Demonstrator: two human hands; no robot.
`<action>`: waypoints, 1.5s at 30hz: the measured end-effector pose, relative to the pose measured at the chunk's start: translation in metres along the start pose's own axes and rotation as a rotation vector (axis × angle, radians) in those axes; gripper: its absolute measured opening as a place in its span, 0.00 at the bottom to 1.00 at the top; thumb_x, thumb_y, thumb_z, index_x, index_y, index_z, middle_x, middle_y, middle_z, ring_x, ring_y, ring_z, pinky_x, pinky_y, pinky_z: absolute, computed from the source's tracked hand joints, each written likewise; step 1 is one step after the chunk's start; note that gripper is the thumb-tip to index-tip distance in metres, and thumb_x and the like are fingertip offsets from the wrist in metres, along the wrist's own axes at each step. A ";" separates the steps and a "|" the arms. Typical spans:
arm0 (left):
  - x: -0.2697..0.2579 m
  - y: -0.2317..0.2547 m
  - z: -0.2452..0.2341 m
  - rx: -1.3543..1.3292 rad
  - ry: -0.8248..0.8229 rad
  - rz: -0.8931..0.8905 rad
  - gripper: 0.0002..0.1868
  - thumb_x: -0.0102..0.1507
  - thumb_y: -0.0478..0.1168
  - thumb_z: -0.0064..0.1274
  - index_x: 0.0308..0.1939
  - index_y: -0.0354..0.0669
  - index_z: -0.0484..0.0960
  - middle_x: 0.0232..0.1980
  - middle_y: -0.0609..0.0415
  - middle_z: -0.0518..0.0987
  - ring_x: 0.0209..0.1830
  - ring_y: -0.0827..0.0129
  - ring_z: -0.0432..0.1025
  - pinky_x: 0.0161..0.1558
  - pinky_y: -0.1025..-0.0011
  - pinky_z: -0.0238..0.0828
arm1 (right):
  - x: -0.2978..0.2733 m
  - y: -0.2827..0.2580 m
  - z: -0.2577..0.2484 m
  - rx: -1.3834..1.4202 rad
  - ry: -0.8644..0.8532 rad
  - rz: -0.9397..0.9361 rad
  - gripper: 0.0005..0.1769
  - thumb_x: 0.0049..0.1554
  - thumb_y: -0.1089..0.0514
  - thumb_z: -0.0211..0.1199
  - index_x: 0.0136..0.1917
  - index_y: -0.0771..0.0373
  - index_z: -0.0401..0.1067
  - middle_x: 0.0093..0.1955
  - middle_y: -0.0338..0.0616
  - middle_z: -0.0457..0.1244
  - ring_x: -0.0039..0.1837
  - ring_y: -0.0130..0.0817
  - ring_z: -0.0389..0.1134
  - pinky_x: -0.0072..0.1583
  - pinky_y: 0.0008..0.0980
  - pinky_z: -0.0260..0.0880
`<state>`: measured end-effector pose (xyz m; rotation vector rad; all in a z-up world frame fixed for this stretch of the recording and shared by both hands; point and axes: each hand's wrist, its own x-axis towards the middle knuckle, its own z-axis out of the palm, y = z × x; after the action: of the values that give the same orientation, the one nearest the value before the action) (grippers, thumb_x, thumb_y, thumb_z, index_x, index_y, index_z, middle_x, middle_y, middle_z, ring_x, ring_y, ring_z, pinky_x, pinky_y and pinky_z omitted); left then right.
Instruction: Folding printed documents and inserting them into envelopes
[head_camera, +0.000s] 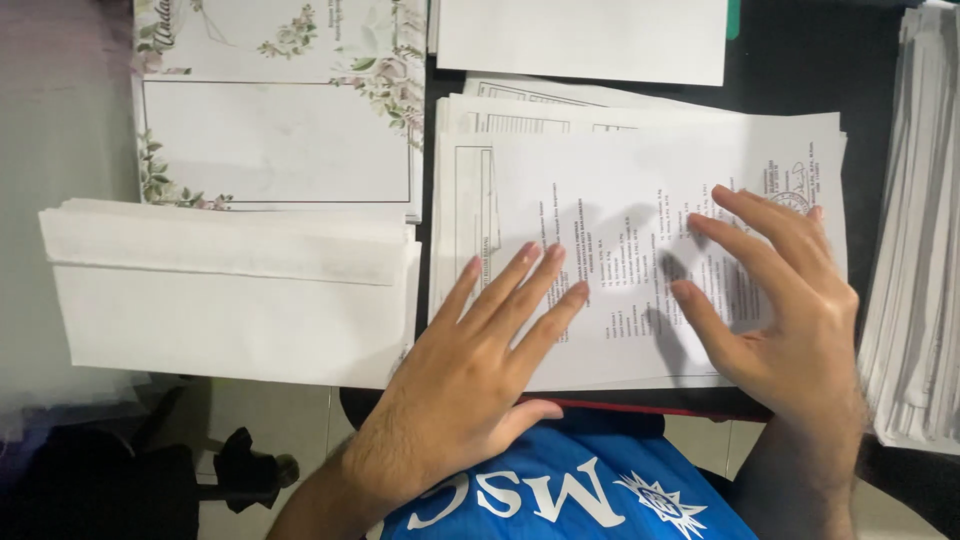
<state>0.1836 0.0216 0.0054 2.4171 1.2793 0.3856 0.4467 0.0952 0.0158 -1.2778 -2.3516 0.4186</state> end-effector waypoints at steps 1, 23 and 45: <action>0.001 -0.001 0.004 0.076 -0.015 -0.037 0.62 0.53 0.67 0.69 0.80 0.44 0.53 0.83 0.40 0.51 0.84 0.51 0.45 0.76 0.44 0.44 | -0.002 0.008 0.002 -0.009 -0.021 0.018 0.26 0.59 0.53 0.68 0.67 0.68 0.73 0.74 0.61 0.62 0.77 0.58 0.61 0.77 0.79 0.51; 0.000 0.007 -0.002 -0.141 0.177 -0.088 0.12 0.54 0.28 0.67 0.41 0.39 0.88 0.43 0.46 0.87 0.47 0.54 0.82 0.59 0.47 0.75 | -0.018 0.019 -0.017 0.059 0.056 0.063 0.22 0.58 0.56 0.69 0.63 0.70 0.75 0.71 0.62 0.65 0.74 0.58 0.65 0.79 0.84 0.50; 0.003 0.017 -0.046 -0.381 0.716 -0.427 0.08 0.71 0.30 0.45 0.46 0.35 0.82 0.46 0.49 0.85 0.44 0.64 0.81 0.42 0.77 0.78 | -0.063 0.056 -0.041 0.284 0.281 0.085 0.33 0.68 0.66 0.53 0.83 0.76 0.50 0.82 0.74 0.51 0.85 0.68 0.55 0.86 0.58 0.58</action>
<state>0.1787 0.0246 0.0544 1.6647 1.7493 1.3003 0.5382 0.0745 0.0119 -1.2155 -1.9328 0.5400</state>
